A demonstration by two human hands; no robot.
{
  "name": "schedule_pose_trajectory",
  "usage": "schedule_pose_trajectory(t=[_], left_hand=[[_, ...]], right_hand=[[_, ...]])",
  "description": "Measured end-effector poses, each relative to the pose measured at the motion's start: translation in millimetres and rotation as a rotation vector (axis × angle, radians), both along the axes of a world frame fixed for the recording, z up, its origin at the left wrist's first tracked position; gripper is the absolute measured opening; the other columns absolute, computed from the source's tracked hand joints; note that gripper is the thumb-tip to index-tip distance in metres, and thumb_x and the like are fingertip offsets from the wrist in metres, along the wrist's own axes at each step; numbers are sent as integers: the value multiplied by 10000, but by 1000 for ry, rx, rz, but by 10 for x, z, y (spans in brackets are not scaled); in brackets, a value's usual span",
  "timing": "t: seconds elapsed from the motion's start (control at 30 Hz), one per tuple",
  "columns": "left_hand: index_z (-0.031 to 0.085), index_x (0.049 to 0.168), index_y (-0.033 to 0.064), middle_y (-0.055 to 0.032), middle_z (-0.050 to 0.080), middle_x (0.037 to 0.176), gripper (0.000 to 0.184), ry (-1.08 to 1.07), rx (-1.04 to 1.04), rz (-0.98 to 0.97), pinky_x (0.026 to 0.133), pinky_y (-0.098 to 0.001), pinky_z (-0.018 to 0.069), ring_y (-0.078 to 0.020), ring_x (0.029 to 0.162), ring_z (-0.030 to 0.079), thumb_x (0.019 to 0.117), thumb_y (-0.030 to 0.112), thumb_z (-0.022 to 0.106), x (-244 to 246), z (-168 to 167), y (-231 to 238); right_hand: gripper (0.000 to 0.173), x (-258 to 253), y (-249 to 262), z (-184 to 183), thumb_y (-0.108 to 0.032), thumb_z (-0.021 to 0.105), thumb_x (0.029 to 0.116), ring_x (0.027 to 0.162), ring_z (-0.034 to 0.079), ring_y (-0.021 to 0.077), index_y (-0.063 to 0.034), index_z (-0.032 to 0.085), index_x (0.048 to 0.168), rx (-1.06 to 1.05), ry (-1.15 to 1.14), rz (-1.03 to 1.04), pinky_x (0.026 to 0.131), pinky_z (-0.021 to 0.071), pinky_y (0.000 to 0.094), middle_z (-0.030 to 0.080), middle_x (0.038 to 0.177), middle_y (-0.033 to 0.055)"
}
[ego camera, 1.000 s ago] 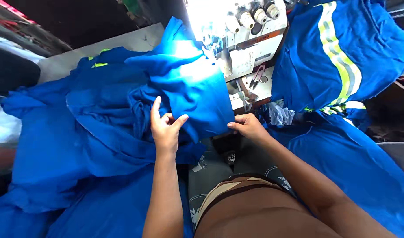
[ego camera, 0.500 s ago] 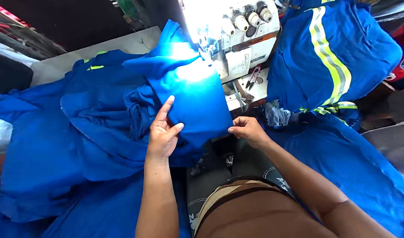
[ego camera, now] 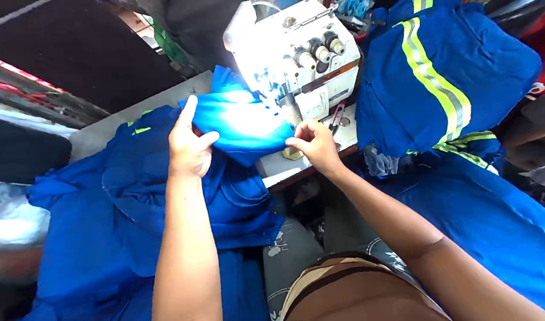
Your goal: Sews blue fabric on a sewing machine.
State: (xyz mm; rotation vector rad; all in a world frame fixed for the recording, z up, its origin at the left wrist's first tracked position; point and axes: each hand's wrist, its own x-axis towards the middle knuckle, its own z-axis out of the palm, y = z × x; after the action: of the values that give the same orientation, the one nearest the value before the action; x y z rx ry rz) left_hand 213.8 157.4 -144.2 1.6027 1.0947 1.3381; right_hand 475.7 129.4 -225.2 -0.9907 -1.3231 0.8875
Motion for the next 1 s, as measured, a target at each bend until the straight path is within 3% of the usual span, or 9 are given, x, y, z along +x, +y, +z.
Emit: schedule_pose_trajectory(t=[0.3, 0.4, 0.43, 0.53, 0.6, 0.63, 0.7, 0.83, 1.0], left_hand=[[319, 1573, 53, -119, 420, 1537, 846, 176, -110, 321, 921, -248, 553, -93, 1190, 602, 823, -177, 636, -180, 243, 532], [572, 1357, -80, -314, 618, 1273, 468, 732, -220, 548, 928, -532, 548, -361, 1052, 671, 922, 43, 694, -292, 257, 109], [646, 1195, -115, -342, 677, 1057, 329, 931, -304, 510, 850, -654, 531, -455, 924, 684, 976, 131, 658, -277, 226, -192], [708, 1037, -37, -203, 717, 882, 370, 1130, -650, -48, 743, -550, 597, -332, 776, 723, 1066, 282, 522, 385, 104, -1238], [665, 1211, 12, -105, 716, 987, 321, 808, -413, -565, 716, -384, 617, -195, 803, 716, 999, 248, 618, 803, -149, -1733], [478, 1480, 3, -125, 676, 1181, 603, 633, -322, -746, 771, -356, 614, -180, 916, 705, 983, 291, 661, 962, -220, -1786], [256, 1612, 40, -141, 598, 1375, 830, 549, -130, -692, 855, -330, 602, -167, 1083, 674, 979, 387, 665, 1125, -213, -1730], [518, 1490, 61, -156, 663, 1307, 604, 898, 99, -163, 1009, -473, 527, -322, 1195, 635, 968, 322, 671, 867, -254, -1556], [650, 1376, 113, -240, 574, 1417, 599, 966, 149, 3, 1121, -687, 337, -538, 1386, 420, 848, 371, 766, 468, -635, -1595]], right_hand=[[210, 83, 227, 382, -168, 611, 1016, 900, 704, 260, -39, 777, 1013, 110, -589, -18, 847, 549, 439, 736, 911, 122], [239, 85, 30, 323, -156, 672, 991, 920, 668, 312, -44, 736, 1192, 228, -651, -35, 829, 560, 451, 687, 963, 161], [273, 78, -28, 274, -138, 691, 971, 918, 647, 330, -65, 725, 1231, 295, -670, -17, 799, 557, 453, 658, 967, 174], [488, 106, -120, 61, -113, 694, 938, 929, 633, 316, -315, 658, 1381, 535, -793, 172, 723, 549, 440, 642, 1060, 145], [413, 240, -140, -167, -60, 688, 893, 952, 661, 333, -291, 739, 1232, 514, -799, 224, 712, 551, 497, 679, 1094, 141], [327, 402, -98, -258, -16, 684, 866, 979, 682, 358, -200, 766, 1123, 431, -757, 165, 747, 578, 552, 692, 1093, 161], [239, 851, 20, -284, -27, 604, 938, 1094, 676, 331, -65, 758, 1117, 213, -617, -65, 934, 550, 566, 710, 1146, 178], [276, 1563, -296, 80, -193, 468, 1026, 989, 645, 30, -109, 644, 1222, -87, -28, -180, 884, 565, 279, 680, 1083, -49], [444, 1991, -1072, 15, -276, 97, 1113, 717, 643, 53, -177, 521, 1026, -516, 634, -353, 642, 579, 280, 642, 777, -59]])
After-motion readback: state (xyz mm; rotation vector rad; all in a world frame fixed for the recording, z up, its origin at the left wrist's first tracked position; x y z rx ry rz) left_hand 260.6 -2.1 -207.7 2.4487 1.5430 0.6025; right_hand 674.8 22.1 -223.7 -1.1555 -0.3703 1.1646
